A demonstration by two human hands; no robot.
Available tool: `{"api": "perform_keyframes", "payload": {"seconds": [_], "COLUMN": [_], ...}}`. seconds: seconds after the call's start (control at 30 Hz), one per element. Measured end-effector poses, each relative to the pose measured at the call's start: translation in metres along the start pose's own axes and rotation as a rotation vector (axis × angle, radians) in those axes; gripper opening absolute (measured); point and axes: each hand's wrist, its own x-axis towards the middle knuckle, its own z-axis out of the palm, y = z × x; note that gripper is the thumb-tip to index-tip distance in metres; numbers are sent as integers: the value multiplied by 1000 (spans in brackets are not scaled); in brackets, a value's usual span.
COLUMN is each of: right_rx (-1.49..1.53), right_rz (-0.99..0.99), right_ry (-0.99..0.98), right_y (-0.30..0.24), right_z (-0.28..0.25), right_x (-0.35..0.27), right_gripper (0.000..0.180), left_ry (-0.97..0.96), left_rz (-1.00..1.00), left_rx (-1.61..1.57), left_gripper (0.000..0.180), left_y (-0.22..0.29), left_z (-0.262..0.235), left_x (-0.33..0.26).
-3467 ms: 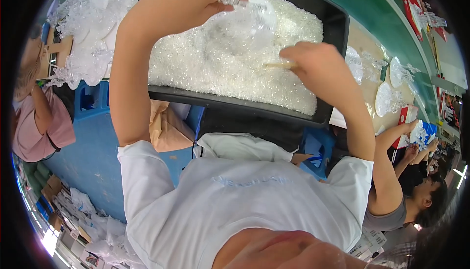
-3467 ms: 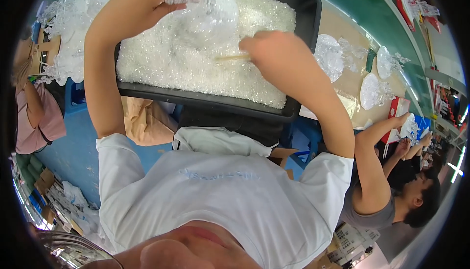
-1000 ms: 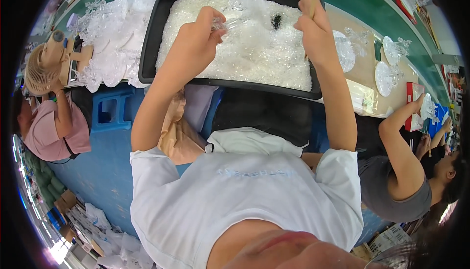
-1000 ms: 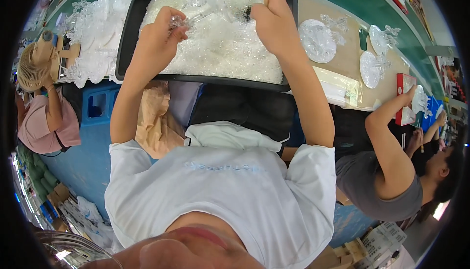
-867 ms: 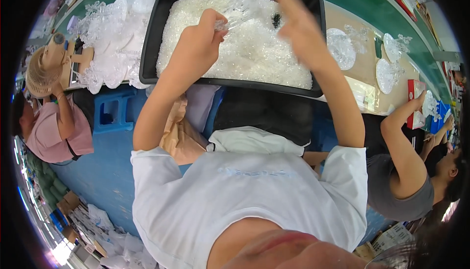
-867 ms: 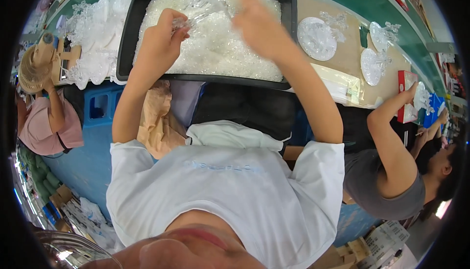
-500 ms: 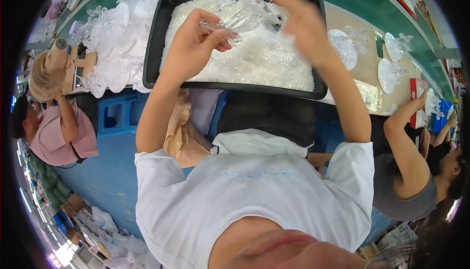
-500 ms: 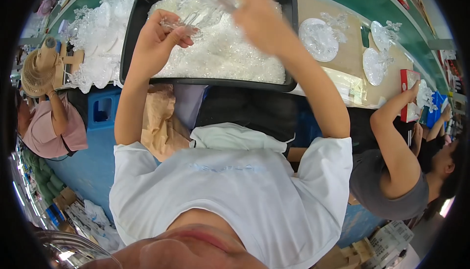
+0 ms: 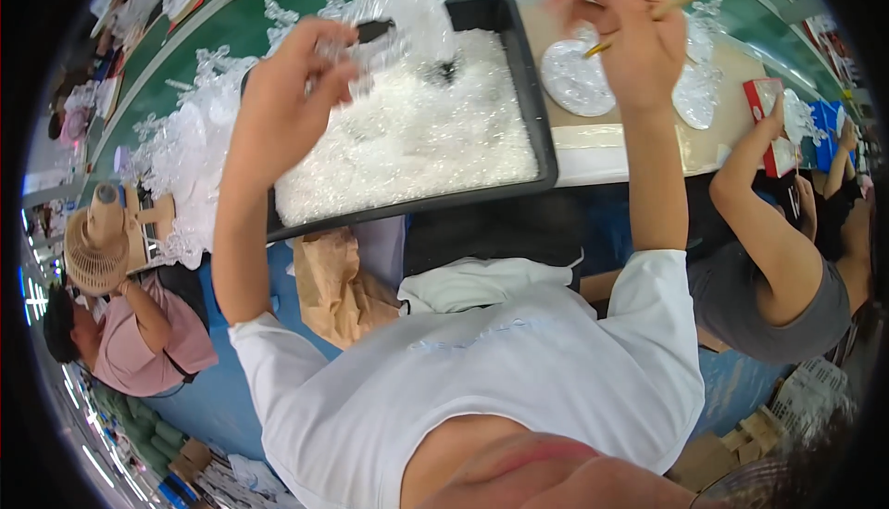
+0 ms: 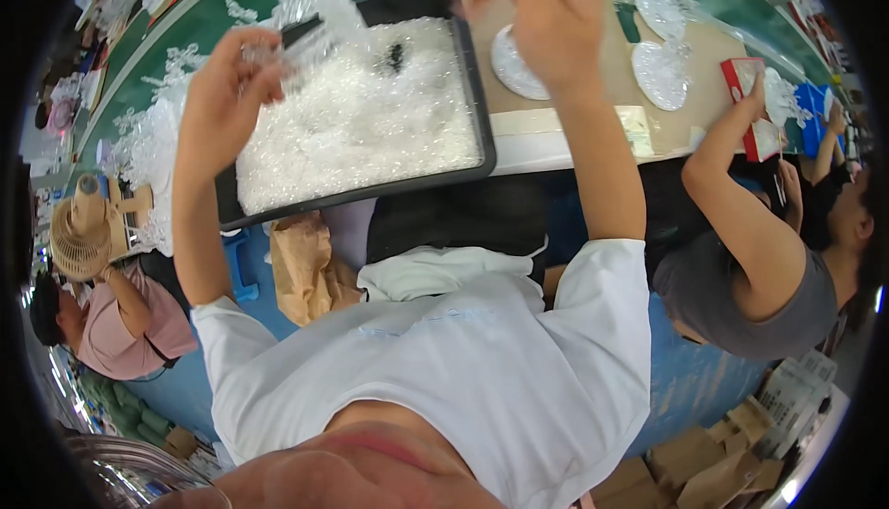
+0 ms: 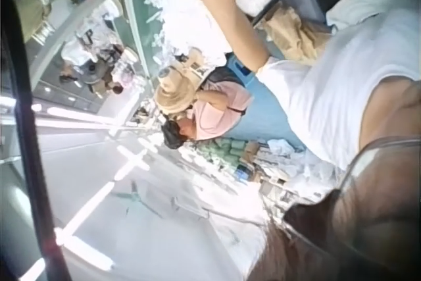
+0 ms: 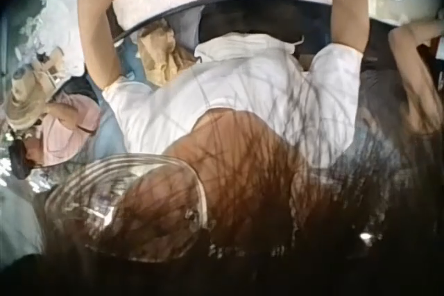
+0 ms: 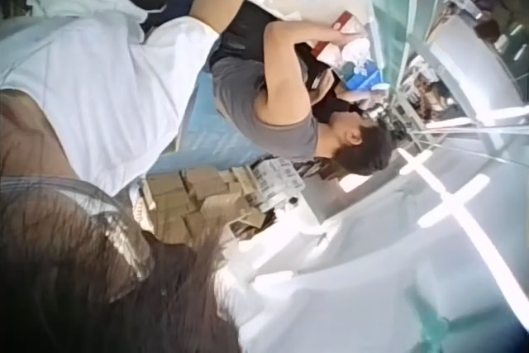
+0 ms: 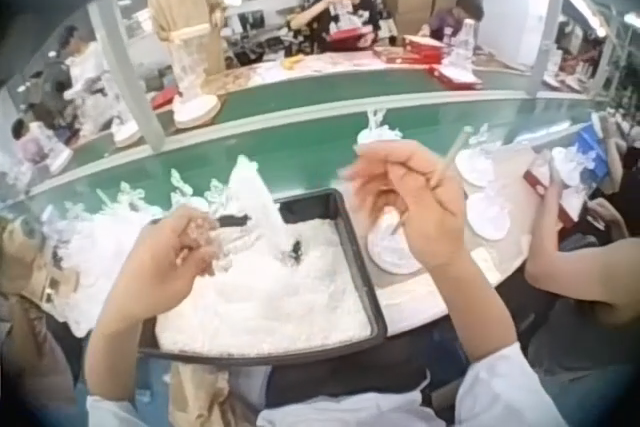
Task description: Applying adhesive or coating to decorative plastic lighting components and then dipping them into a tray of small white beads.
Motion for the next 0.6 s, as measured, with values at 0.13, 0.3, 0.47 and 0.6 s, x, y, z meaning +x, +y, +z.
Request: {"api": "perform_keyframes", "payload": {"seconds": [0.13, 0.3, 0.47, 0.6], "right_rx": [-641, -1043, -1607, -1660], "right_rz": [-374, -245, -138, 19], "right_ry": [120, 125, 45, -21], "right_y": [-15, 16, 96, 151], "right_z": [-98, -179, -222, -265], "right_x": [74, 203, 286, 326], "right_gripper": [20, 19, 43, 88], "left_ry": [-115, -132, -618, -643], "left_rz": [423, 992, 805, 880], "left_rx": [512, 688, 1128, 1274], "left_gripper": [28, 19, 16, 10], "left_y": [58, 27, 24, 36], "left_z": [16, 100, 171, 188], "left_x": [110, 219, 233, 220]}}
